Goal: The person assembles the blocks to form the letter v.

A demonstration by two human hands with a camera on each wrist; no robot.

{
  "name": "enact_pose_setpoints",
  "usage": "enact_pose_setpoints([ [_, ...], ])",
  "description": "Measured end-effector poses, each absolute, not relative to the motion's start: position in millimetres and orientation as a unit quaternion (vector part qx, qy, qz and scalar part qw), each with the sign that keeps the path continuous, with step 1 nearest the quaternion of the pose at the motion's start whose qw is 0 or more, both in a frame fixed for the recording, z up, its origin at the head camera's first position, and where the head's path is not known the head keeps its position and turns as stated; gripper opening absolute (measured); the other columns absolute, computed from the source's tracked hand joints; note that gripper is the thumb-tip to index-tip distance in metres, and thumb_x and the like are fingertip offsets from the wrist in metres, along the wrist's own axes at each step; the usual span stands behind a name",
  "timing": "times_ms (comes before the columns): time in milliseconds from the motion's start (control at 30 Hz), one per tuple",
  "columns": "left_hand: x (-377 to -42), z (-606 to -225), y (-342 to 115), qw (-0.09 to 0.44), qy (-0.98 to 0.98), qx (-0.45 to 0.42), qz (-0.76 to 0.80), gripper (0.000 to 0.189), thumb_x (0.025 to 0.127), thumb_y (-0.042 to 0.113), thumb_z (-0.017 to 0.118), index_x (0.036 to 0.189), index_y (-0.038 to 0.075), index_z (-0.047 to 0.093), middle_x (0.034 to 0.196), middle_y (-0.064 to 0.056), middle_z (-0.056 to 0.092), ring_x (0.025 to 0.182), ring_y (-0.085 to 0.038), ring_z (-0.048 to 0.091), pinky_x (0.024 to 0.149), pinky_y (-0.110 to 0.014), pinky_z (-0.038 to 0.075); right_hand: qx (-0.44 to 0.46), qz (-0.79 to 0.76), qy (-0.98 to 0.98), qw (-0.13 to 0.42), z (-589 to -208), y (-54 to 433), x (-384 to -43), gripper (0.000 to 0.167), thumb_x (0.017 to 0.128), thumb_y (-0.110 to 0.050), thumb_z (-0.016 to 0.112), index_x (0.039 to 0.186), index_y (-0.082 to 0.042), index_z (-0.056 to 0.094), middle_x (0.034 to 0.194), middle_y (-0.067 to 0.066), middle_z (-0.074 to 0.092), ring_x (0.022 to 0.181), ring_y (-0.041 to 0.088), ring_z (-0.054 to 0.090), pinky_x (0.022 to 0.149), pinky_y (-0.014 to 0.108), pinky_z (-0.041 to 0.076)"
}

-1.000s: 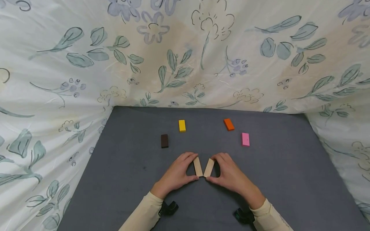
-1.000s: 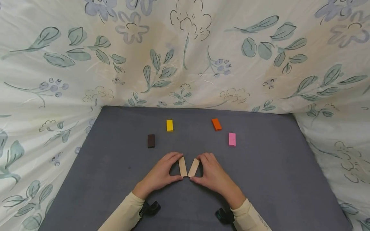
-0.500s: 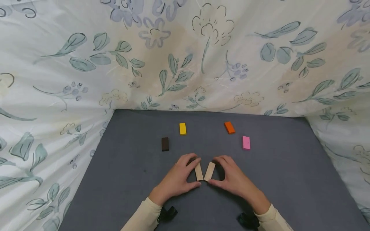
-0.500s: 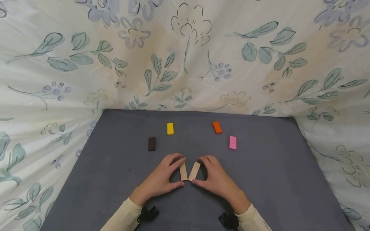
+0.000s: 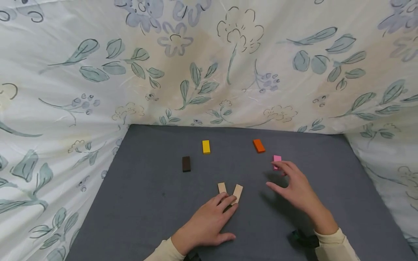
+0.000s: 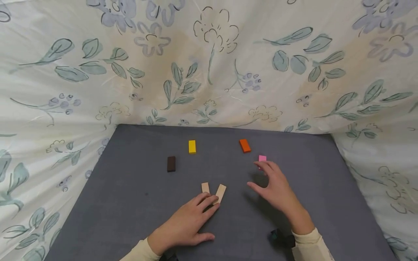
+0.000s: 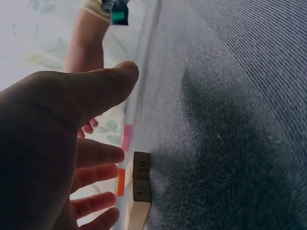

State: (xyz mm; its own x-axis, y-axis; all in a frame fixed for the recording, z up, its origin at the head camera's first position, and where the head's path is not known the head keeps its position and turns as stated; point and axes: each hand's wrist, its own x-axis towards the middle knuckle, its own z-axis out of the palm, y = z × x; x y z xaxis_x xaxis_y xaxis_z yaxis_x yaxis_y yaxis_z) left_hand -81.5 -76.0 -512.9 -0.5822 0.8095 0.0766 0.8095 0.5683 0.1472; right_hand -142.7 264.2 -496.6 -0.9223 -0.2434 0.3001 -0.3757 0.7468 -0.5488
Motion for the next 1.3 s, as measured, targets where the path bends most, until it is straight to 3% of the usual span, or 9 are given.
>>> enact_pose_setpoints([
  [433, -82.3, -522.6, -76.9, -0.022, -0.890, -0.445, -0.094, 0.086, 0.099, 0.070, 0.067, 0.163, 0.015, 0.051, 0.165, -0.002, 0.044, 0.147, -0.023, 0.044, 0.117, -0.041, 0.046, 0.139, 0.289, -0.945, 0.065, -473.9, 311.6, -168.3, 0.068, 0.089, -0.021, 0.094, 0.146, -0.002, 0.062, 0.139, 0.022, 0.057, 0.108, 0.043, 0.061, 0.083, 0.065, 0.052],
  [633, -79.8, -524.3, -73.9, -0.011, -0.897, -0.436, -0.072, 0.075, 0.103, 0.065, 0.064, 0.161, 0.017, 0.054, 0.164, -0.002, 0.045, 0.145, -0.023, 0.045, 0.115, -0.041, 0.047, 0.136, 0.295, -0.946, 0.005, -477.7, 331.7, -189.6, 0.076, 0.090, -0.027, 0.093, 0.152, -0.003, 0.057, 0.145, 0.023, 0.055, 0.117, 0.043, 0.057, 0.094, 0.069, 0.049],
  [800, -79.5, -526.7, -70.7, -0.014, -0.900, -0.432, -0.061, 0.077, 0.103, 0.066, 0.065, 0.162, 0.018, 0.053, 0.165, -0.002, 0.043, 0.146, -0.023, 0.043, 0.118, -0.042, 0.044, 0.126, 0.295, -0.947, -0.026, -484.5, 337.5, -198.6, 0.080, 0.091, -0.032, 0.092, 0.155, -0.002, 0.054, 0.147, 0.024, 0.053, 0.122, 0.044, 0.055, 0.098, 0.068, 0.048],
  [1300, -78.2, -529.0, -70.1, -0.009, -0.900, -0.431, -0.064, 0.076, 0.102, 0.065, 0.066, 0.160, 0.017, 0.055, 0.163, -0.002, 0.046, 0.144, -0.023, 0.045, 0.117, -0.041, 0.045, 0.116, 0.299, -0.944, -0.071, -505.1, 337.8, -219.0, 0.080, 0.092, -0.033, 0.090, 0.155, -0.001, 0.054, 0.149, 0.024, 0.053, 0.126, 0.045, 0.054, 0.104, 0.070, 0.047],
])
